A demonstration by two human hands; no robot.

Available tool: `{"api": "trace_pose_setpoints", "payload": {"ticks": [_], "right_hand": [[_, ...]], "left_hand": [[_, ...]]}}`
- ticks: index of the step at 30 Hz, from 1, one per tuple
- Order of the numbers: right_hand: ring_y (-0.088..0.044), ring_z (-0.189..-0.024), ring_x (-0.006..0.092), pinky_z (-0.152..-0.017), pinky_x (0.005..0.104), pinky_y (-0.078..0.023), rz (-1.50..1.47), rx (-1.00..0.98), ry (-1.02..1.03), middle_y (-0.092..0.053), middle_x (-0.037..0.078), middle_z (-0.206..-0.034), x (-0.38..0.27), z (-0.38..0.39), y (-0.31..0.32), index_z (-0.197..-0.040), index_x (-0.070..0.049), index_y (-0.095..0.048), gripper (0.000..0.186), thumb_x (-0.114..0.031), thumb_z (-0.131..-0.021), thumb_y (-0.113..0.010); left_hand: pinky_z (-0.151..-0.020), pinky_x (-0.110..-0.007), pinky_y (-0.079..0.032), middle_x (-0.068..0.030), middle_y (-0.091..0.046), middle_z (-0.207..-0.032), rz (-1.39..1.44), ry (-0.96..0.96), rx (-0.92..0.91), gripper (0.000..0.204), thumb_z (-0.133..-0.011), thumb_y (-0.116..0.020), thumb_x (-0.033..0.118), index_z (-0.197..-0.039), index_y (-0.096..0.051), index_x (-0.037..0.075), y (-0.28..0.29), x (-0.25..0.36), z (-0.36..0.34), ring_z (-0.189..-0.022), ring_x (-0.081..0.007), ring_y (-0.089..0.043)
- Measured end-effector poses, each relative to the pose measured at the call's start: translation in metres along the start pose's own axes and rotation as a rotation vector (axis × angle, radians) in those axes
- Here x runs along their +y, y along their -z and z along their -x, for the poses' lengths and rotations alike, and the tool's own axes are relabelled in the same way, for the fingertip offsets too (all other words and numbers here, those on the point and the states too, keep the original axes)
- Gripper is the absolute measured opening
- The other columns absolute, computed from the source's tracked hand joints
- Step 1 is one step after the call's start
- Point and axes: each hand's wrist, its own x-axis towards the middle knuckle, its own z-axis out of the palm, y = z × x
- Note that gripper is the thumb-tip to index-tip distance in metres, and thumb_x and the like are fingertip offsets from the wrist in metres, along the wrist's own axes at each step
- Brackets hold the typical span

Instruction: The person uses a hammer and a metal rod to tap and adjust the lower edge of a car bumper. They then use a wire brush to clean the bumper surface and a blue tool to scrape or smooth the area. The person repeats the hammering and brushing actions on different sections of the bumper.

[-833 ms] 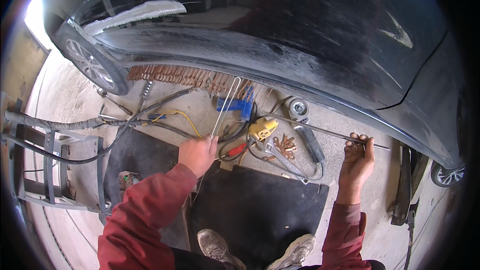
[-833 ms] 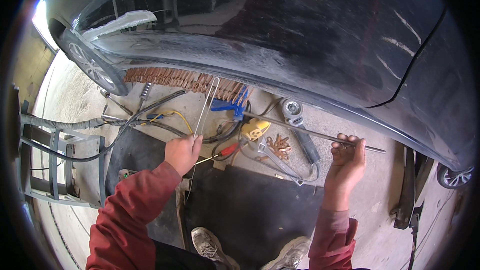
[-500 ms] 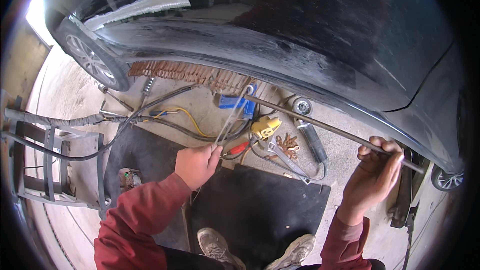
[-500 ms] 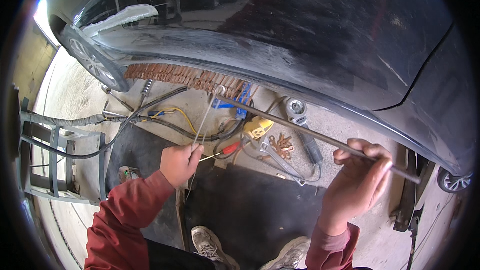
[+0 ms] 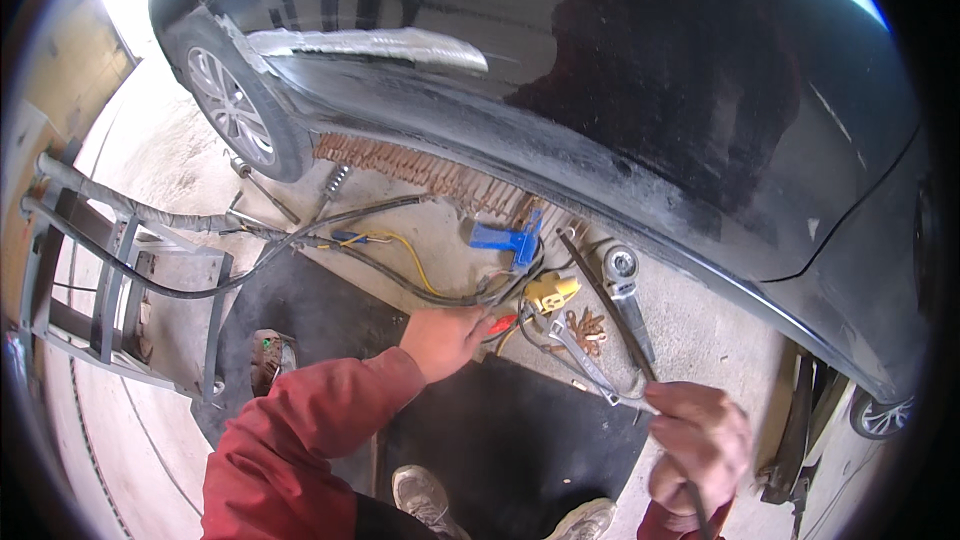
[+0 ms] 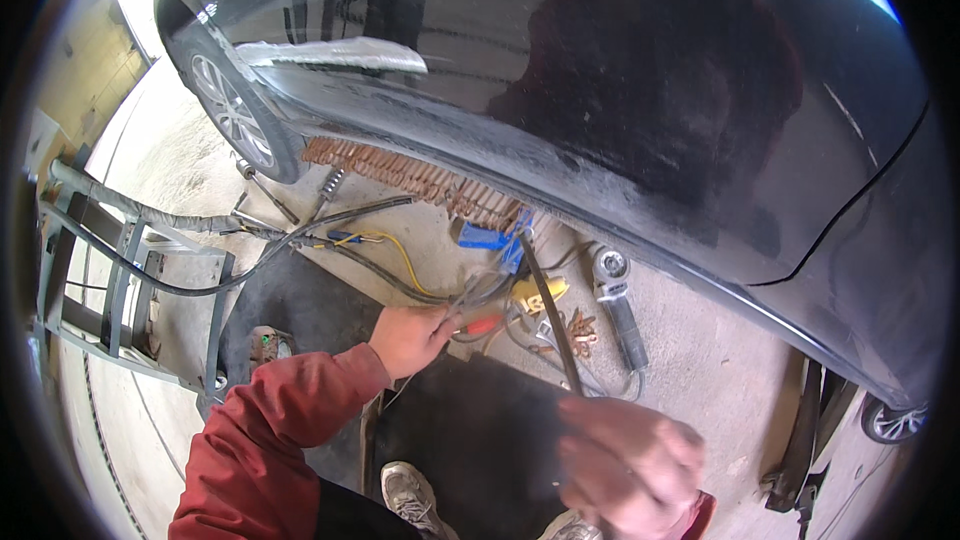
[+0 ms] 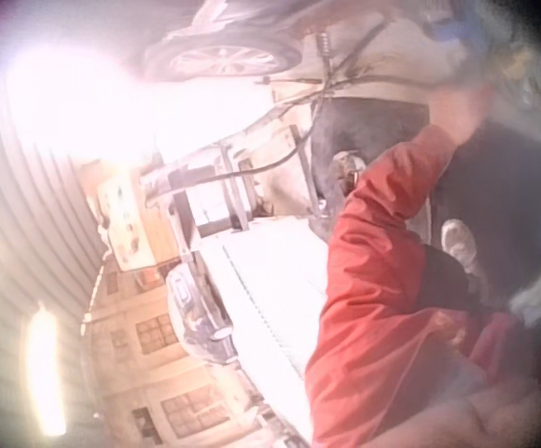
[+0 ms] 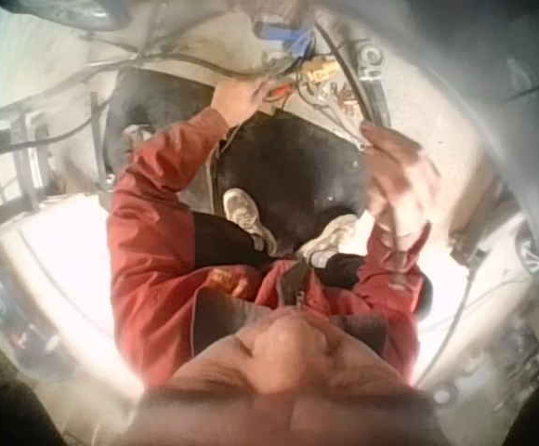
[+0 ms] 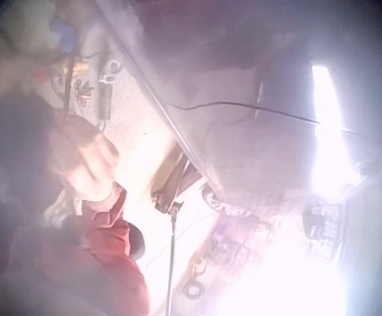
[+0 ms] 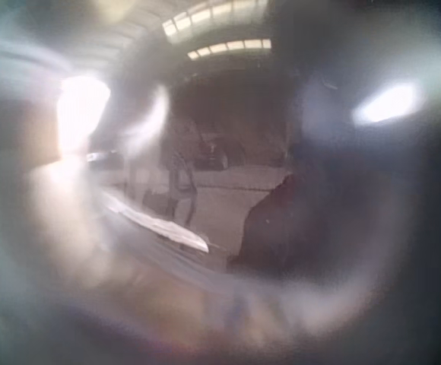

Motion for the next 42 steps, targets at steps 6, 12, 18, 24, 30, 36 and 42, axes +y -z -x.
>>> {"api": "trace_pose_setpoints", "payload": {"ticks": [6,12,18,24,30,36,42], "right_hand": [[-0.068,-0.075,0.0268,-0.062,0.0335,-0.056,0.037,-0.124,0.003,-0.069,0.015,-0.093,-0.01,-0.006,-0.007,-0.085,-0.006,-0.061,0.025,0.004,-0.063,-0.066],[-0.068,-0.076,0.027,-0.069,0.0364,-0.055,-0.092,0.264,-0.113,-0.068,0.021,-0.088,-0.002,0.021,-0.019,-0.085,-0.002,-0.056,0.01,-0.01,-0.092,-0.056],[-0.06,-0.088,0.0185,-0.075,0.0304,-0.05,-0.884,0.878,-0.678,-0.063,0.014,-0.099,0.064,0.064,-0.031,-0.101,-0.004,-0.055,0.019,-0.021,-0.102,-0.047],[-0.06,-0.085,0.014,-0.08,0.0232,-0.05,-1.491,0.97,-1.188,-0.064,0.009,-0.101,0.132,0.129,-0.081,-0.101,-0.005,-0.057,0.016,-0.019,-0.101,-0.049],[-0.061,-0.079,0.0114,-0.067,0.0235,-0.053,-1.938,0.771,-1.329,-0.065,0.007,-0.094,0.157,0.141,-0.124,-0.101,-0.004,-0.057,0.019,-0.02,-0.101,-0.047],[-0.062,-0.08,0.0173,-0.072,0.0257,-0.052,-1.353,1.014,-1.05,-0.065,0.013,-0.095,0.136,0.104,-0.091,-0.098,-0.004,-0.056,0.021,-0.021,-0.102,-0.046],[-0.06,-0.071,0.0183,-0.063,0.0261,-0.051,-0.744,1.158,-0.784,-0.063,0.016,-0.09,0.116,0.084,-0.046,-0.097,-0.002,-0.052,0.023,-0.023,-0.103,-0.045]], "left_hand": [[-0.064,-0.044,-0.048,-0.0147,-0.063,-0.089,0.237,-0.016,0.022,0.022,-0.093,-0.057,0.026,-0.093,-0.065,0.006,0.007,0.007,-0.018,-0.078,-0.0357,-0.061],[-0.058,-0.044,-0.045,-0.0169,-0.062,-0.071,0.501,0.042,0.057,0.024,-0.095,-0.057,0.027,-0.094,-0.065,0.004,0.025,0.023,-0.042,-0.066,-0.0372,-0.061],[-0.052,-0.033,-0.044,-0.0154,-0.059,-0.064,0.381,0.01,0.094,0.023,-0.095,-0.058,0.02,-0.109,-0.067,0.004,0.048,0.041,-0.02,-0.051,-0.0257,-0.054],[-0.052,-0.038,-0.049,-0.0157,-0.063,-0.065,0.265,-0.082,0.006,0.041,-0.091,-0.063,0.022,-0.126,-0.057,0.002,0.051,0.072,0.006,-0.056,-0.0313,-0.064],[-0.053,-0.029,-0.047,-0.0075,-0.059,-0.058,0.894,0.155,-0.416,0.044,-0.101,-0.045,0.027,-0.138,-0.041,0.004,0.056,0.077,0.017,-0.05,-0.0174,-0.06],[-0.045,-0.025,-0.041,-0.0015,-0.047,-0.054,1.159,0.438,-0.411,0.026,-0.104,-0.043,0.028,-0.112,-0.052,0.005,0.031,0.024,-0.013,-0.043,-0.0107,-0.046],[-0.039,-0.023,-0.032,0.0046,-0.035,-0.054,1.185,0.6,-0.246,0.027,-0.102,-0.049,0.028,-0.106,-0.055,0.002,0.0,0.008,-0.03,-0.041,-0.0054,-0.033]]}}
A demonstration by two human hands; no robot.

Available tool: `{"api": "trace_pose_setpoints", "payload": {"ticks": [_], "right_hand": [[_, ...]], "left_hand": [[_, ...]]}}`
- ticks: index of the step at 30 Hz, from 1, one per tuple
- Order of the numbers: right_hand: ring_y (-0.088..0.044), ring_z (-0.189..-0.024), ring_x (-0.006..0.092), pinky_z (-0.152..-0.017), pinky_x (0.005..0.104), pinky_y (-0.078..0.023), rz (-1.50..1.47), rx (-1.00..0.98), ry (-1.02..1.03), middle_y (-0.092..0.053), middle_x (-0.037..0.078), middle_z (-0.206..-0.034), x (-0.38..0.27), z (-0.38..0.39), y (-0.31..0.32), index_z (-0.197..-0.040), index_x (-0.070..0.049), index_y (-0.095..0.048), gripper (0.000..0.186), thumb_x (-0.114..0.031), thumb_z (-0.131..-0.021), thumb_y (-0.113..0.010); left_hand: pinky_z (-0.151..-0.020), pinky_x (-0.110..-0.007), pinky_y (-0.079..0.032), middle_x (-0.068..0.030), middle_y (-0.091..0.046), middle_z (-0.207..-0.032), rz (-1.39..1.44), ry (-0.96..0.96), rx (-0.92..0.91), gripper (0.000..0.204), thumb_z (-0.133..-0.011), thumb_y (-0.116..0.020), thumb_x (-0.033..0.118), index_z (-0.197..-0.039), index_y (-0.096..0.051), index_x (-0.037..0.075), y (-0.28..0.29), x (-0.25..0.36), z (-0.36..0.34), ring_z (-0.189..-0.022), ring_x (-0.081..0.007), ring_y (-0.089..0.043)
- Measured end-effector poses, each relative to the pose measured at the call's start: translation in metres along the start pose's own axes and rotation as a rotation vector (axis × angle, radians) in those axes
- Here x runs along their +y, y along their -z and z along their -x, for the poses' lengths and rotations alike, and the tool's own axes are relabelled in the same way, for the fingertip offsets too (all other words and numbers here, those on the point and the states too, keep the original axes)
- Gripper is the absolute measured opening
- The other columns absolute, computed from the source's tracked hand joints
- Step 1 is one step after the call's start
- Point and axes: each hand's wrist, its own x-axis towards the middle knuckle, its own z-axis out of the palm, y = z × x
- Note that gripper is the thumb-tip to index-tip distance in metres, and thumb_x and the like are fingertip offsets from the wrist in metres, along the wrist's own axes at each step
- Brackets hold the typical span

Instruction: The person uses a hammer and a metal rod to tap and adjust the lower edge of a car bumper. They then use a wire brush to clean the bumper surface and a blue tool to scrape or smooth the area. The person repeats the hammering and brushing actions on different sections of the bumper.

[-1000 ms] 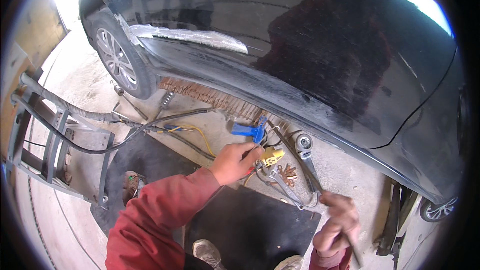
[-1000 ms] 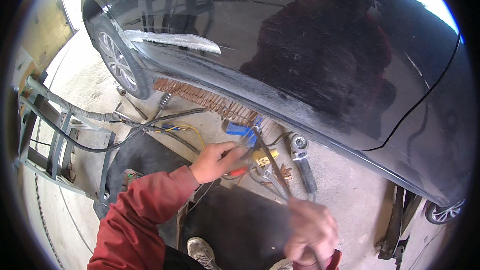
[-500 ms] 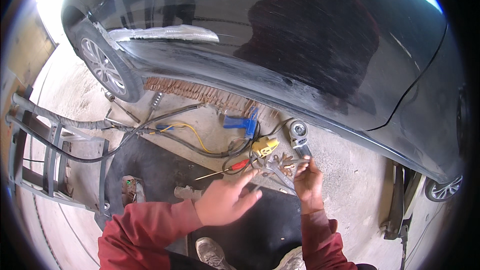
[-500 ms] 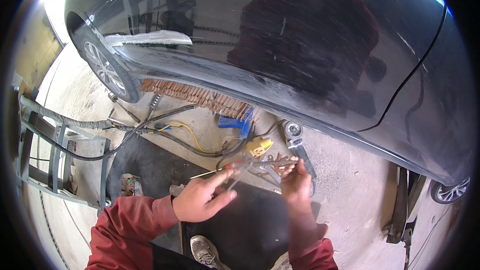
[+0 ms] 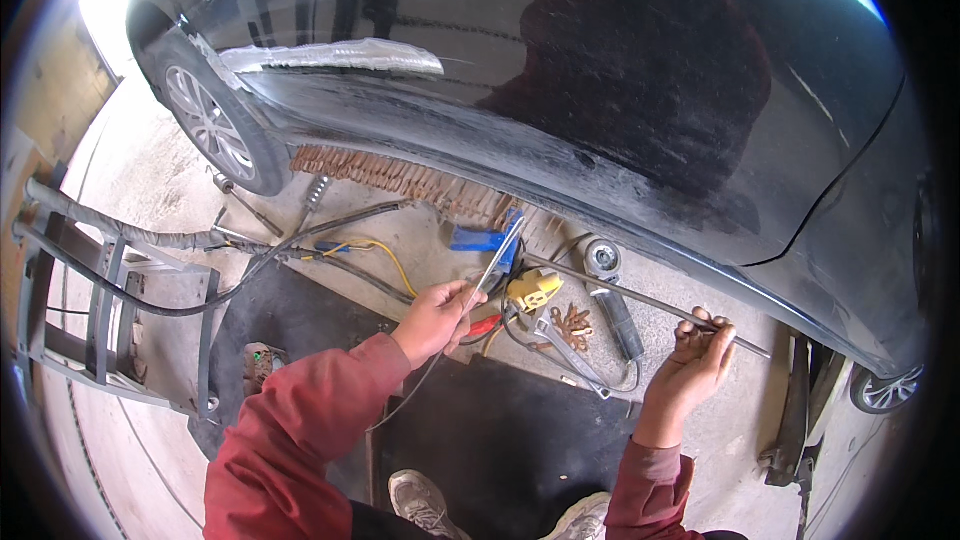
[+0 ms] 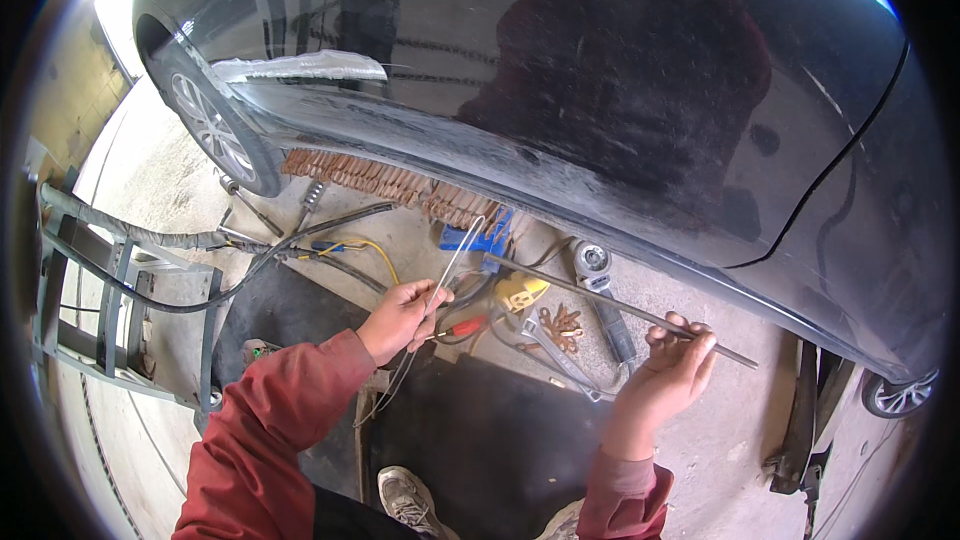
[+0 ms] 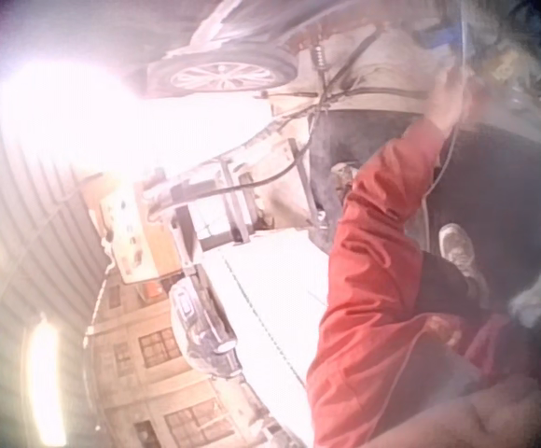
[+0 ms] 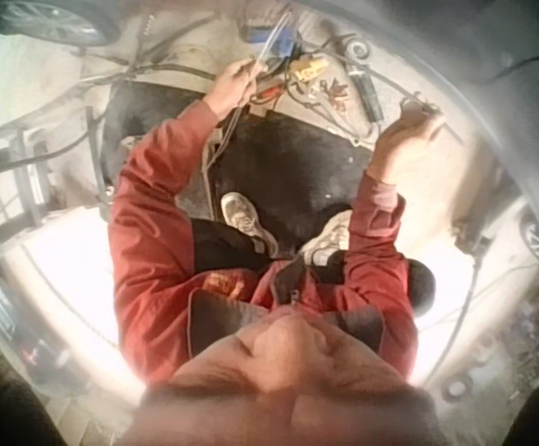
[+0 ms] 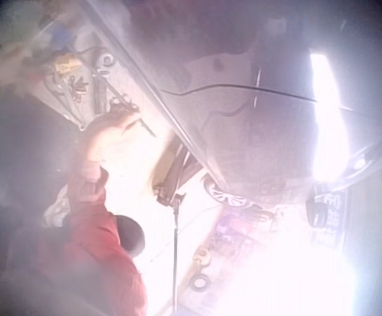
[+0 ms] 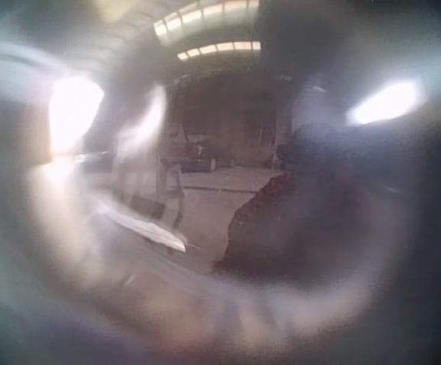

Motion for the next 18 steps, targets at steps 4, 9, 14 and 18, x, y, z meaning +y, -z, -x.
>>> {"api": "trace_pose_setpoints", "payload": {"ticks": [4,9,14,18], "right_hand": [[-0.06,-0.071,0.0181,-0.064,0.0245,-0.052,-0.013,0.036,-0.042,-0.063,0.016,-0.092,-0.004,-0.008,0.009,-0.098,-0.002,-0.052,0.023,-0.023,-0.103,-0.045],[-0.061,-0.073,0.018,-0.066,0.0241,-0.052,-0.041,0.081,-0.165,-0.062,0.017,-0.094,0.004,-0.02,0.032,-0.099,-0.003,-0.051,0.021,-0.022,-0.103,-0.045],[-0.063,-0.076,0.0181,-0.07,0.0266,-0.054,-0.085,0.042,-0.259,-0.065,0.015,-0.099,0.014,-0.025,0.047,-0.099,-0.006,-0.052,0.019,-0.023,-0.103,-0.045],[-0.064,-0.077,0.0204,-0.072,0.0277,-0.056,-0.1,0.079,-0.342,-0.065,0.017,-0.098,0.021,-0.026,0.053,-0.098,-0.005,-0.051,0.02,-0.022,-0.103,-0.043]], "left_hand": [[-0.036,-0.024,-0.03,0.0048,-0.036,-0.053,0.006,0.001,0.107,0.023,-0.101,-0.05,0.024,-0.103,-0.058,0.002,0.004,-0.002,-0.009,-0.039,-0.0054,-0.032],[-0.036,-0.025,-0.03,0.0046,-0.038,-0.053,0.024,-0.025,0.18,0.023,-0.101,-0.051,0.025,-0.102,-0.06,0.003,0.014,-0.001,-0.02,-0.04,-0.0058,-0.035],[-0.04,-0.024,-0.03,0.0047,-0.04,-0.056,0.035,0.017,0.17,0.022,-0.101,-0.053,0.025,-0.101,-0.061,0.005,0.017,-0.002,-0.032,-0.044,-0.0054,-0.035],[-0.041,-0.025,-0.03,0.0049,-0.04,-0.057,0.024,0.025,0.176,0.021,-0.1,-0.053,0.026,-0.1,-0.061,0.006,0.013,-0.006,-0.042,-0.046,-0.0052,-0.035]]}}
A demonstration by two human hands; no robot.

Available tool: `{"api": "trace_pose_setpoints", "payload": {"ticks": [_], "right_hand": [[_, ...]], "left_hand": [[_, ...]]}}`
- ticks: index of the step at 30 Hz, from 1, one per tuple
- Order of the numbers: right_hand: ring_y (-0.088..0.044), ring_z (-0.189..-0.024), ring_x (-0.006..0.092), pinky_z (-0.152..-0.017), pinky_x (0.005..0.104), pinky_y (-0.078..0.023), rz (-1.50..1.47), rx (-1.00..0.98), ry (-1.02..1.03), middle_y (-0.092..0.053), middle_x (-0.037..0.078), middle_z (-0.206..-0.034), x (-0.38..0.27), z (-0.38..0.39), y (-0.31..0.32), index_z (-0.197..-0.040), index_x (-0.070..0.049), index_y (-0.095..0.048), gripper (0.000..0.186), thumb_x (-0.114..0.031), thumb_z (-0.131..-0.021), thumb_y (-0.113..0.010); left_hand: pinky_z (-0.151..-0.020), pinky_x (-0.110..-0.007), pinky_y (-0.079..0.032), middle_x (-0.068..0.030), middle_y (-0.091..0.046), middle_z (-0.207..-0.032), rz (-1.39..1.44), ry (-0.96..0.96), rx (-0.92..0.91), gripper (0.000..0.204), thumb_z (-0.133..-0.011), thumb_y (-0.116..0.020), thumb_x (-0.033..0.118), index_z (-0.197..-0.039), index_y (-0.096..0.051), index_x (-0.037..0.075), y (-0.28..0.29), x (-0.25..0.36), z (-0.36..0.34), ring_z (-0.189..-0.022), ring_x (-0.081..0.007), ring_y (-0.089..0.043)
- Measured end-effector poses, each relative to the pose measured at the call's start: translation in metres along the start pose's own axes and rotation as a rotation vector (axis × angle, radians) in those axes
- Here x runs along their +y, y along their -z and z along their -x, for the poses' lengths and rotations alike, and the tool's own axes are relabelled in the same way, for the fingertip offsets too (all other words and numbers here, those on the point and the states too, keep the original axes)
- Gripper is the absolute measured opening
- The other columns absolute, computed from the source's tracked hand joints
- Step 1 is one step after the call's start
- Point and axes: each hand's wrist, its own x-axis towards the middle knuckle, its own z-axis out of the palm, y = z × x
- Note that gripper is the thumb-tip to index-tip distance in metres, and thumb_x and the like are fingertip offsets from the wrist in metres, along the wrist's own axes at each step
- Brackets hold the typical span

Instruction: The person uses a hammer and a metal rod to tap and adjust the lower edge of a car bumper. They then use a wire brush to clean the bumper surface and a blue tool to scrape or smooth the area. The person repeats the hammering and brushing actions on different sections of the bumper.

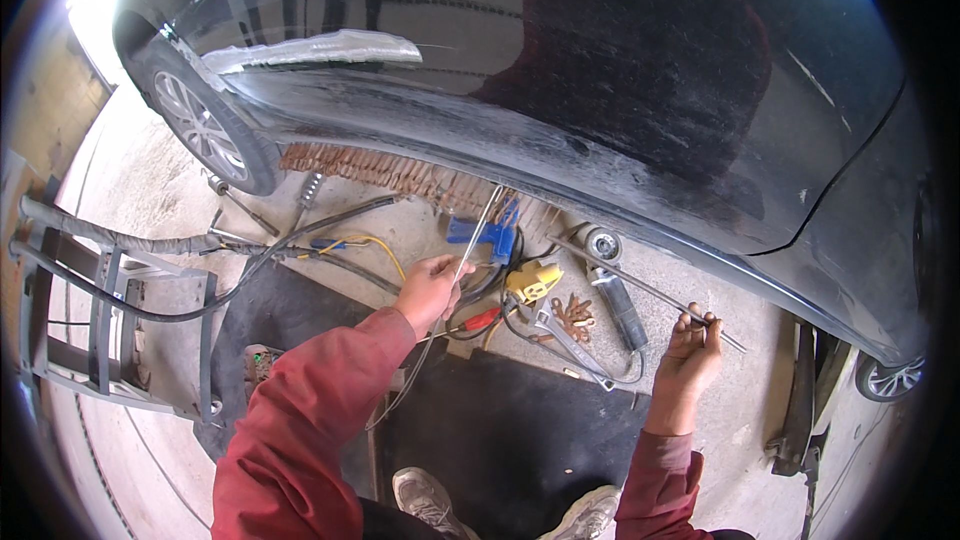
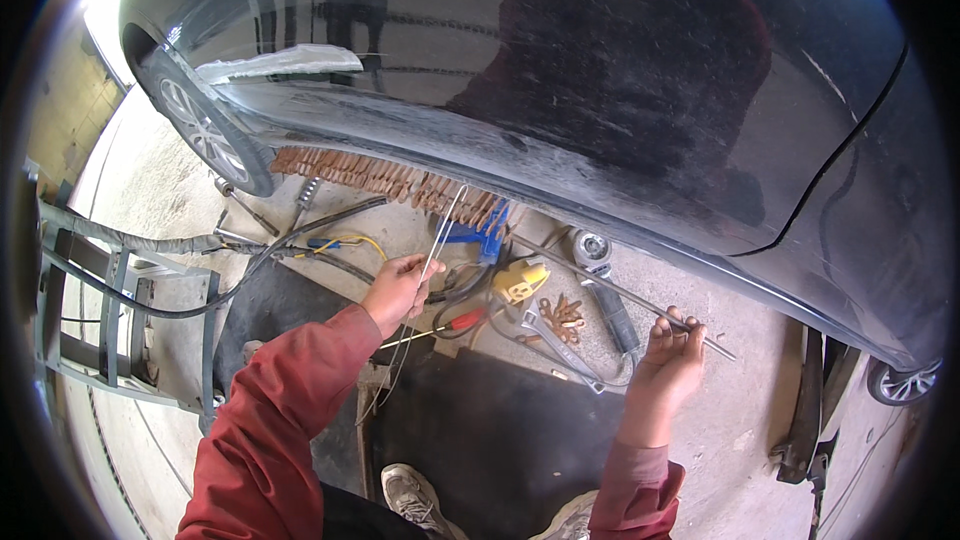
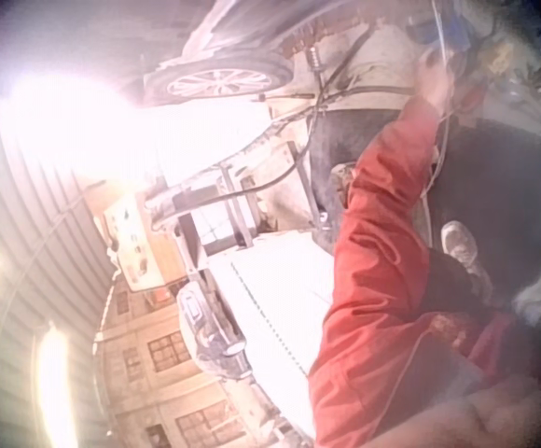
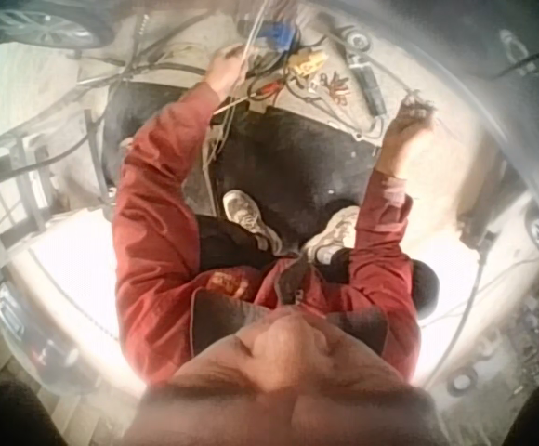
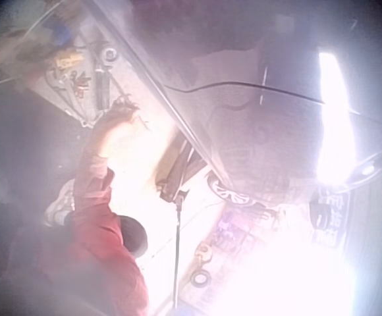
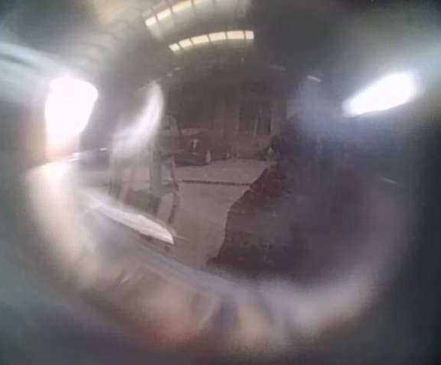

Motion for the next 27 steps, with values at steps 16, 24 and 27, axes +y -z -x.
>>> {"api": "trace_pose_setpoints", "payload": {"ticks": [16,24,27], "right_hand": [[-0.067,-0.087,0.0225,-0.079,0.0295,-0.057,0.016,-0.048,-0.068,-0.066,0.018,-0.105,0.02,0.01,-0.003,-0.1,-0.006,-0.053,0.019,-0.022,-0.103,-0.043],[-0.064,-0.101,0.0235,-0.088,0.0315,-0.053,-0.02,-0.157,-0.175,-0.062,0.019,-0.117,0.038,0.033,-0.028,-0.106,-0.004,-0.053,0.021,-0.023,-0.103,-0.044],[-0.064,-0.1,0.0236,-0.088,0.0316,-0.052,-0.01,-0.171,-0.167,-0.062,0.019,-0.118,0.041,0.033,-0.034,-0.107,-0.004,-0.053,0.022,-0.024,-0.103,-0.044]], "left_hand": [[-0.042,-0.025,-0.031,0.0053,-0.04,-0.056,0.015,0.02,0.003,0.02,-0.1,-0.055,0.025,-0.101,-0.061,0.006,-0.003,-0.007,-0.012,-0.046,-0.0059,-0.036],[-0.038,-0.024,-0.031,0.0031,-0.043,-0.056,0.054,-0.014,0.039,0.021,-0.099,-0.051,0.018,-0.094,-0.062,0.001,-0.006,-0.006,-0.012,-0.043,-0.0054,-0.037],[-0.038,-0.024,-0.031,0.0033,-0.043,-0.056,0.051,-0.01,0.04,0.02,-0.099,-0.052,0.018,-0.094,-0.062,0.002,-0.003,-0.006,-0.012,-0.044,-0.0054,-0.037]]}}
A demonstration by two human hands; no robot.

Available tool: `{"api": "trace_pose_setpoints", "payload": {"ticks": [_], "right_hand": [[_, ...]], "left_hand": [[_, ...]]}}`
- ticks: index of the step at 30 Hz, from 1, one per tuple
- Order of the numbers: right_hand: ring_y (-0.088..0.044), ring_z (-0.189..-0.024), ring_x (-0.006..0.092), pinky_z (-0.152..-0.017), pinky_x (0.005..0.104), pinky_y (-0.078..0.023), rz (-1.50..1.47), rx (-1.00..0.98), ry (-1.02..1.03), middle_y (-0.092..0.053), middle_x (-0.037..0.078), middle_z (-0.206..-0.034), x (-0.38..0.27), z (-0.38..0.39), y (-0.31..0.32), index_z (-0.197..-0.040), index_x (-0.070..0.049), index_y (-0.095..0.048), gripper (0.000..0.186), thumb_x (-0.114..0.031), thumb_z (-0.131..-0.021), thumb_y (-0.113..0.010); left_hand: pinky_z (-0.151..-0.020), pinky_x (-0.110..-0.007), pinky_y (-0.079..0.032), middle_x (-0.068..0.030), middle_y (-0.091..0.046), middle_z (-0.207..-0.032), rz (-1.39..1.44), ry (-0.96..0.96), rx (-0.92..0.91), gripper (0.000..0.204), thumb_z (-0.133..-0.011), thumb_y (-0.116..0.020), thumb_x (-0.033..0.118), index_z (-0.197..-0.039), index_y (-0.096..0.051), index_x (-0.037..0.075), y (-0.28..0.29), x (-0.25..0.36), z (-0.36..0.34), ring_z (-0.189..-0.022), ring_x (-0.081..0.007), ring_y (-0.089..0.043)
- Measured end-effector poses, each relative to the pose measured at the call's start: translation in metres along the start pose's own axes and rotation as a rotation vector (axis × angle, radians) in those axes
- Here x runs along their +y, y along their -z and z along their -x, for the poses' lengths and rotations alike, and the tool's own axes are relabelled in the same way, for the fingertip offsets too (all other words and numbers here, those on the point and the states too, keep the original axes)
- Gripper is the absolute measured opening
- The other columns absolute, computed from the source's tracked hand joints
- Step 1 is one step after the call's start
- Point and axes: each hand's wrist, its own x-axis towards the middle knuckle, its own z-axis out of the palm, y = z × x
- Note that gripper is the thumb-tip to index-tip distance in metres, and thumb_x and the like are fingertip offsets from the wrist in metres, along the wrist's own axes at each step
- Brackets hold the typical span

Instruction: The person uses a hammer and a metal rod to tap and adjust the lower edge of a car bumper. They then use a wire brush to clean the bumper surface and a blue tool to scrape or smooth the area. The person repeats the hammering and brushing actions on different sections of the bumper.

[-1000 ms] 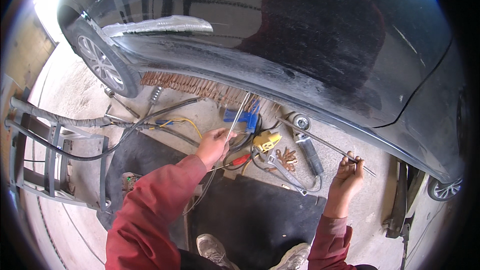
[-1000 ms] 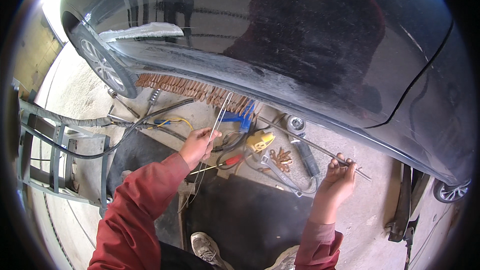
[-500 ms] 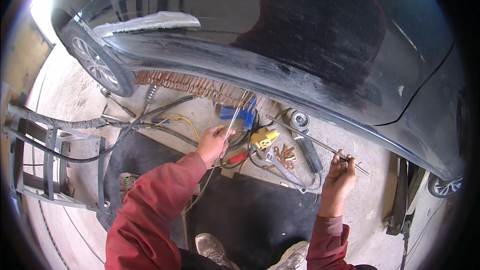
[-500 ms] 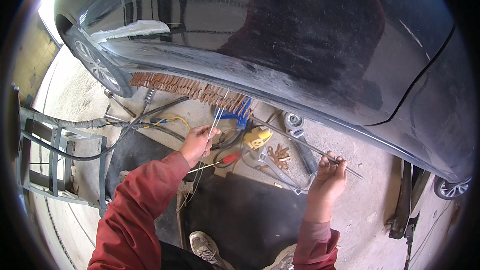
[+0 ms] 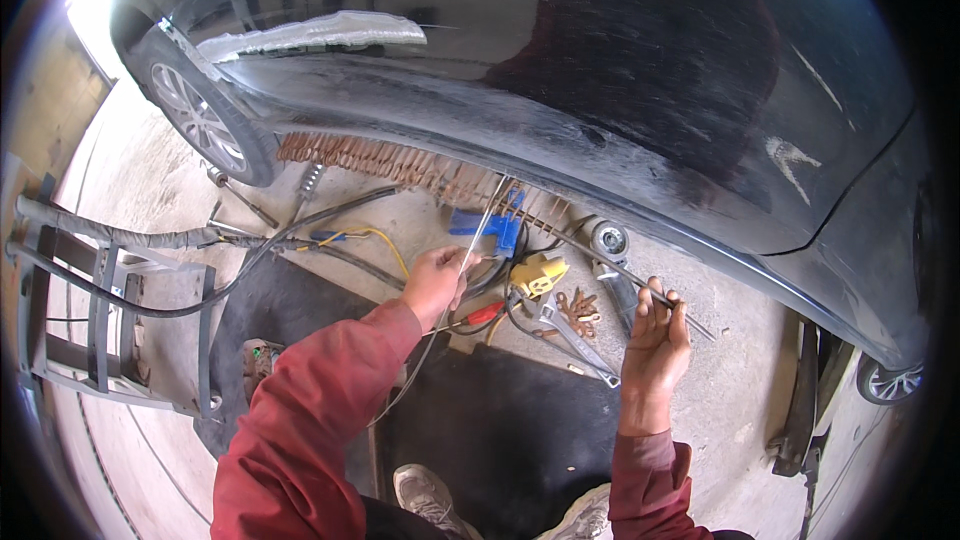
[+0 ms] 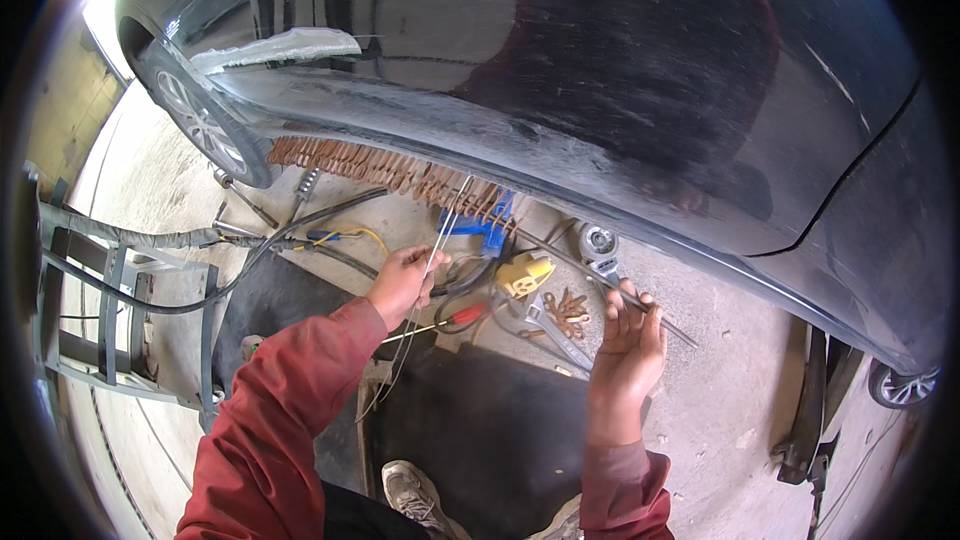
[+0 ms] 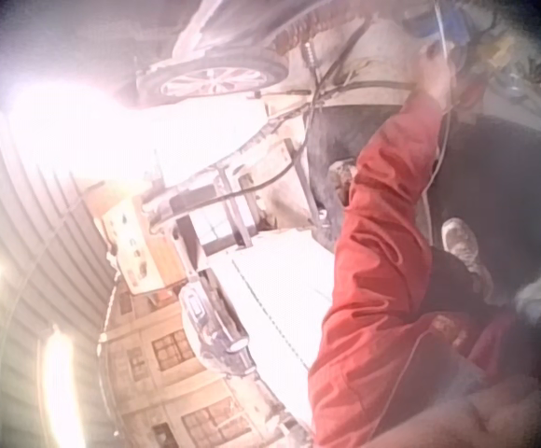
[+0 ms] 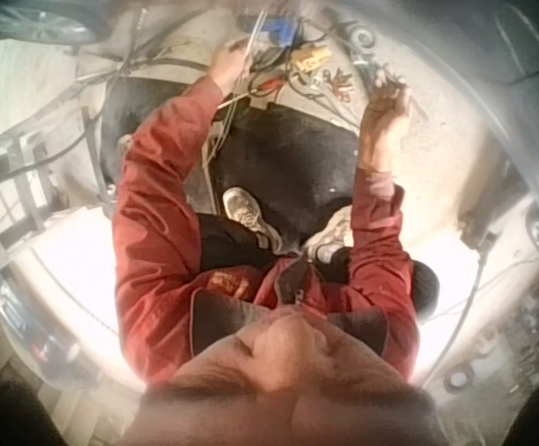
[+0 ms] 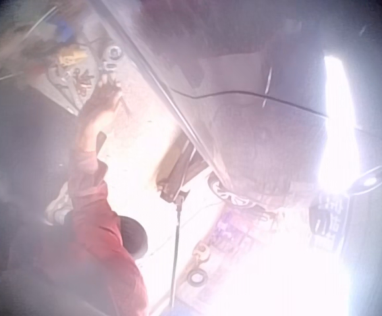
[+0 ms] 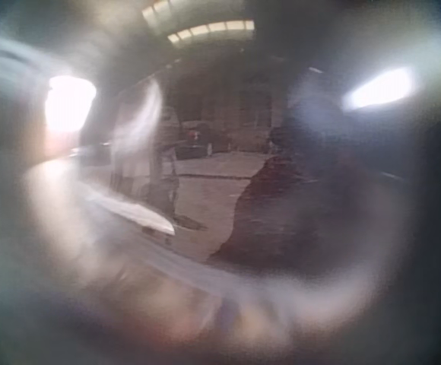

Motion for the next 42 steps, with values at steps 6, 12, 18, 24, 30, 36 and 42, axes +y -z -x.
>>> {"api": "trace_pose_setpoints", "payload": {"ticks": [6,12,18,24,30,36,42], "right_hand": [[-0.065,-0.098,0.0234,-0.086,0.0313,-0.052,0.046,-0.066,0.039,-0.062,0.02,-0.117,-0.001,-0.009,0.002,-0.106,-0.004,-0.054,0.021,-0.022,-0.103,-0.044],[-0.065,-0.103,0.0229,-0.09,0.031,-0.053,0.099,-0.135,0.027,-0.062,0.021,-0.121,-0.004,-0.015,0.007,-0.106,-0.003,-0.054,0.021,-0.018,-0.104,-0.039],[-0.063,-0.101,0.0252,-0.088,0.0333,-0.05,0.128,-0.138,0.018,-0.062,0.019,-0.118,-0.008,-0.02,0.009,-0.107,-0.003,-0.056,0.022,-0.021,-0.103,-0.044],[-0.062,-0.102,0.0244,-0.088,0.0328,-0.05,0.133,-0.157,-0.008,-0.062,0.018,-0.12,-0.01,-0.025,0.008,-0.108,-0.005,-0.057,0.021,-0.022,-0.103,-0.045],[-0.062,-0.103,0.0225,-0.09,0.033,-0.049,0.151,-0.164,-0.011,-0.062,0.016,-0.121,-0.011,-0.026,0.007,-0.107,-0.007,-0.058,0.021,-0.024,-0.102,-0.047],[-0.061,-0.103,0.0218,-0.09,0.0326,-0.048,0.151,-0.213,-0.012,-0.062,0.016,-0.121,-0.013,-0.027,0.006,-0.108,-0.007,-0.058,0.02,-0.023,-0.103,-0.047],[-0.061,-0.102,0.0201,-0.09,0.0324,-0.048,0.164,-0.255,0.02,-0.061,0.016,-0.121,-0.009,-0.027,0.005,-0.109,-0.007,-0.057,0.019,-0.022,-0.103,-0.047]], "left_hand": [[-0.044,-0.025,-0.034,0.0046,-0.042,-0.058,-0.013,0.029,-0.036,0.022,-0.1,-0.054,0.025,-0.101,-0.062,0.004,0.005,-0.001,-0.003,-0.047,-0.0058,-0.038],[-0.044,-0.025,-0.034,0.0048,-0.041,-0.058,-0.024,0.03,-0.043,0.021,-0.1,-0.054,0.025,-0.101,-0.062,0.005,0.006,-0.002,-0.003,-0.047,-0.0058,-0.039],[-0.043,-0.026,-0.033,0.0047,-0.04,-0.056,-0.002,0.046,-0.064,0.024,-0.101,-0.051,0.025,-0.108,-0.063,0.005,0.009,-0.001,-0.002,-0.046,-0.0062,-0.037],[-0.04,-0.024,-0.029,0.0047,-0.039,-0.054,0.02,-0.065,0.057,0.027,-0.102,-0.047,0.026,-0.11,-0.064,0.007,0.002,-0.002,0.014,-0.042,-0.0055,-0.034],[-0.04,-0.023,-0.026,0.0073,-0.041,-0.057,0.024,-0.321,0.2,0.025,-0.097,-0.06,0.03,-0.087,-0.063,0.006,-0.013,-0.01,0.014,-0.044,-0.0023,-0.033],[-0.05,-0.022,-0.028,0.0093,-0.044,-0.064,-0.059,-0.404,0.208,0.027,-0.091,-0.069,0.021,-0.072,-0.055,0.006,-0.017,-0.013,0.011,-0.058,-0.0005,-0.034],[-0.049,-0.026,-0.033,0.0065,-0.046,-0.061,-0.127,-0.427,0.219,0.029,-0.089,-0.07,0.024,-0.073,-0.058,0.002,-0.016,-0.006,0.011,-0.056,-0.004,-0.036]]}}
